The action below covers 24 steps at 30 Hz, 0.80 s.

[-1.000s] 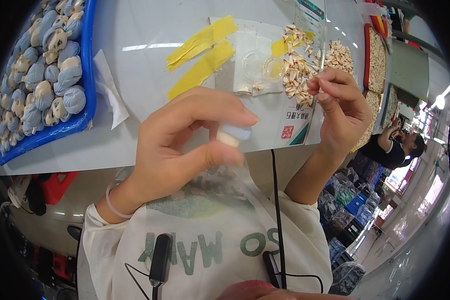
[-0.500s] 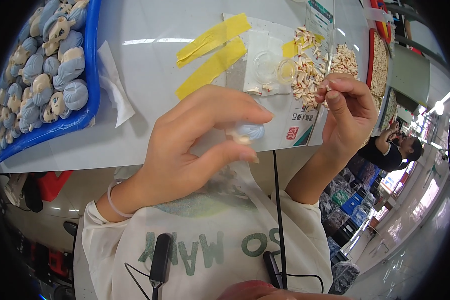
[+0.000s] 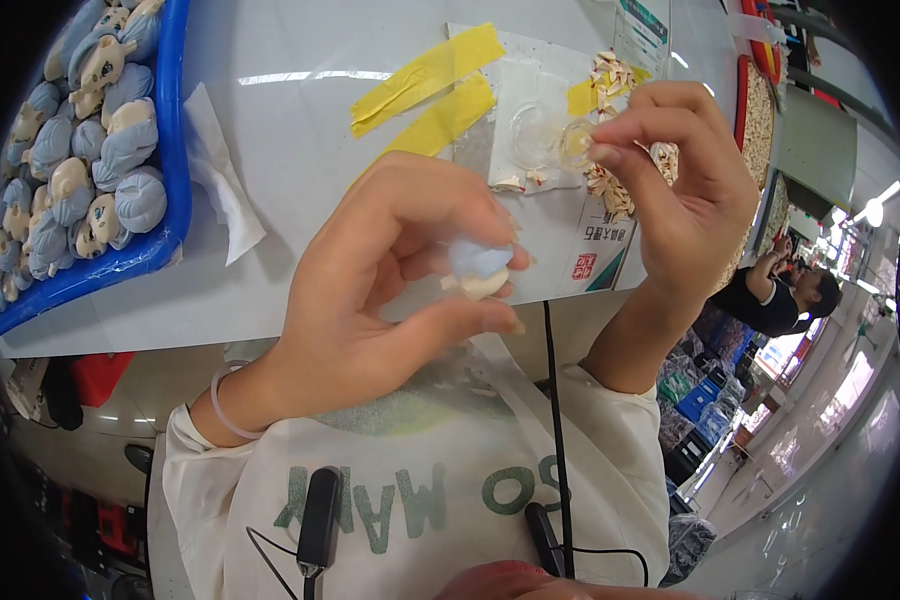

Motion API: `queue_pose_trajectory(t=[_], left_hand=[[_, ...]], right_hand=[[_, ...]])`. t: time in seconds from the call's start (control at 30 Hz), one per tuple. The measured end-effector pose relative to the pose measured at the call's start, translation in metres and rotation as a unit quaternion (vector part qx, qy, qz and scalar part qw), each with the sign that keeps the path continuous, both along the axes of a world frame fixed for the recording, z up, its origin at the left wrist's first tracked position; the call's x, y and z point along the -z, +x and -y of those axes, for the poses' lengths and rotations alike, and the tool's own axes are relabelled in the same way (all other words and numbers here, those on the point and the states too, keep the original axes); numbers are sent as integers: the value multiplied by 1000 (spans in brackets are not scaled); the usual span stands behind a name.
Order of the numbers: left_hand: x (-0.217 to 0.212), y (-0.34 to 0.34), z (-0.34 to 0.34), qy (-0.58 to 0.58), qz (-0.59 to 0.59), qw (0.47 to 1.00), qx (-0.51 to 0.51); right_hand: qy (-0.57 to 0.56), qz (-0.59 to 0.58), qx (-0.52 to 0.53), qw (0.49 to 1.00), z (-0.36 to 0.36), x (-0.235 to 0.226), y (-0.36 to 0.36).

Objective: The person assembles small plastic toy figurines by hand, attaching figurine heads to figurine bodies and applying small decorative pieces.

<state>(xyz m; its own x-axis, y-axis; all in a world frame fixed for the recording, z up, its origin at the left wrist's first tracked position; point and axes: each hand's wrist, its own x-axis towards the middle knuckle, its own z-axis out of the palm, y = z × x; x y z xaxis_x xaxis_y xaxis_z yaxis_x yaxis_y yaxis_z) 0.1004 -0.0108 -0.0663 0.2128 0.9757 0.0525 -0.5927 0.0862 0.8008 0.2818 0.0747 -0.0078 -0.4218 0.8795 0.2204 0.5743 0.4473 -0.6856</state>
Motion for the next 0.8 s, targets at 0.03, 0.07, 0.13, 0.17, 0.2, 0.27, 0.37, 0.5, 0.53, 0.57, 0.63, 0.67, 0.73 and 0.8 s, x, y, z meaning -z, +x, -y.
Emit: queue_pose_trajectory(t=[0.03,0.07,0.13,0.17,0.2,0.27,0.37,0.5,0.53,0.57,0.63,0.67,0.73,0.8], left_hand=[[2,1,0,15,-2,1000,-11],[3,-2,-4,14,-2,1000,-11],[4,-14,-16,215,-216,952,18],[6,-15,-18,214,-216,953,18],[7,-15,-19,230,-207,951,21],[7,-13,-15,244,-198,949,26],[-1,-4,-5,52,-72,996,8],[1,-1,-2,-32,34,999,0],[3,0,-4,22,1,999,-26],[1,1,-4,23,1,999,-25],[-6,1,-5,-37,10,999,-38],[-8,-1,-6,-35,10,999,-39],[-14,-4,-4,-136,108,985,0],[-16,-4,-2,-146,99,984,-8]], right_hand=[[12,40,-14,999,-1,0,-2],[11,40,-14,999,0,-2,-3],[58,116,-11,991,1,-7,-5],[57,116,-11,992,0,-6,-7],[67,112,-10,991,0,-5,-10],[77,109,-7,991,-1,-6,-11],[91,127,1,988,-5,-7,-8],[98,148,-13,984,0,-10,-13],[89,133,-10,987,0,-9,-14],[90,133,-8,987,1,-8,-13],[105,97,8,990,4,-3,-11],[106,96,8,990,8,-5,-11],[14,-63,-23,998,25,-13,-12],[-27,-128,-32,991,34,-6,-17]])
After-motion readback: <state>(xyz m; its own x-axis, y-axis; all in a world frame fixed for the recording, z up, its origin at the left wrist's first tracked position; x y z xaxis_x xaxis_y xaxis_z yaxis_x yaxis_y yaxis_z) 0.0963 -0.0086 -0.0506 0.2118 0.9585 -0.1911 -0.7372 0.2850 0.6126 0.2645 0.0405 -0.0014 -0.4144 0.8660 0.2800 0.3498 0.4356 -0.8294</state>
